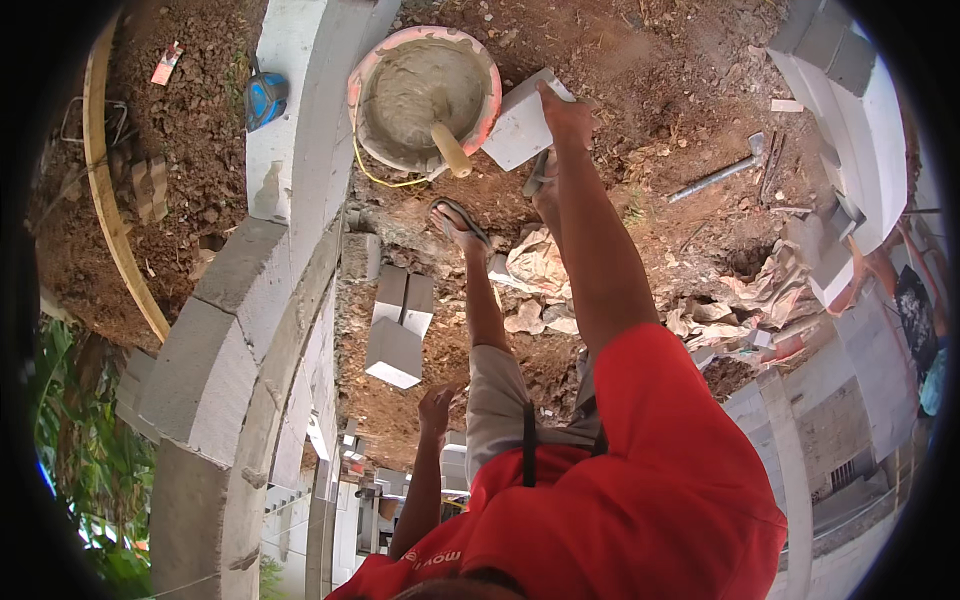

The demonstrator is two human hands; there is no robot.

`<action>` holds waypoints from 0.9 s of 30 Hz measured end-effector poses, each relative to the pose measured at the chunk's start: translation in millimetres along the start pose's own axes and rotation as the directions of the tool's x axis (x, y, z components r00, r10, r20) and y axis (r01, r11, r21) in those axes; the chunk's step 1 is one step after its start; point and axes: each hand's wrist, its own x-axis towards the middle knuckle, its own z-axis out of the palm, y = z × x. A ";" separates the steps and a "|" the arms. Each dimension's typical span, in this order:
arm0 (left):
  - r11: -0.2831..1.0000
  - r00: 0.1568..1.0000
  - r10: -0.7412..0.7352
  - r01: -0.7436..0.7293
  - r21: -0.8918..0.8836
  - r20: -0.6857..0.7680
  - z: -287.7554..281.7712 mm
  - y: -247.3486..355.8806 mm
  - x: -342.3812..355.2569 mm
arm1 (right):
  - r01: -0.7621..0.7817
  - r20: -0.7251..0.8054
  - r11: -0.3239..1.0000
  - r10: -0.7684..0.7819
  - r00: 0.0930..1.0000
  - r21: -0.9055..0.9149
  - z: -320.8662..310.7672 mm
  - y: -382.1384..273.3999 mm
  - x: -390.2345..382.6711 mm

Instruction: The person scoops mortar from a bucket with a trowel, spreads it onto white blocks, and places the blocks onto a low wall. The person uses a hammer to tap blocks into position and continues the process along the wall.

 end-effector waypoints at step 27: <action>0.791 0.602 0.540 -0.122 -0.600 0.589 50.0 312.3 -90.4 | 0.353 0.198 0.544 -0.713 0.673 0.761 -291.5 142.3 -401.7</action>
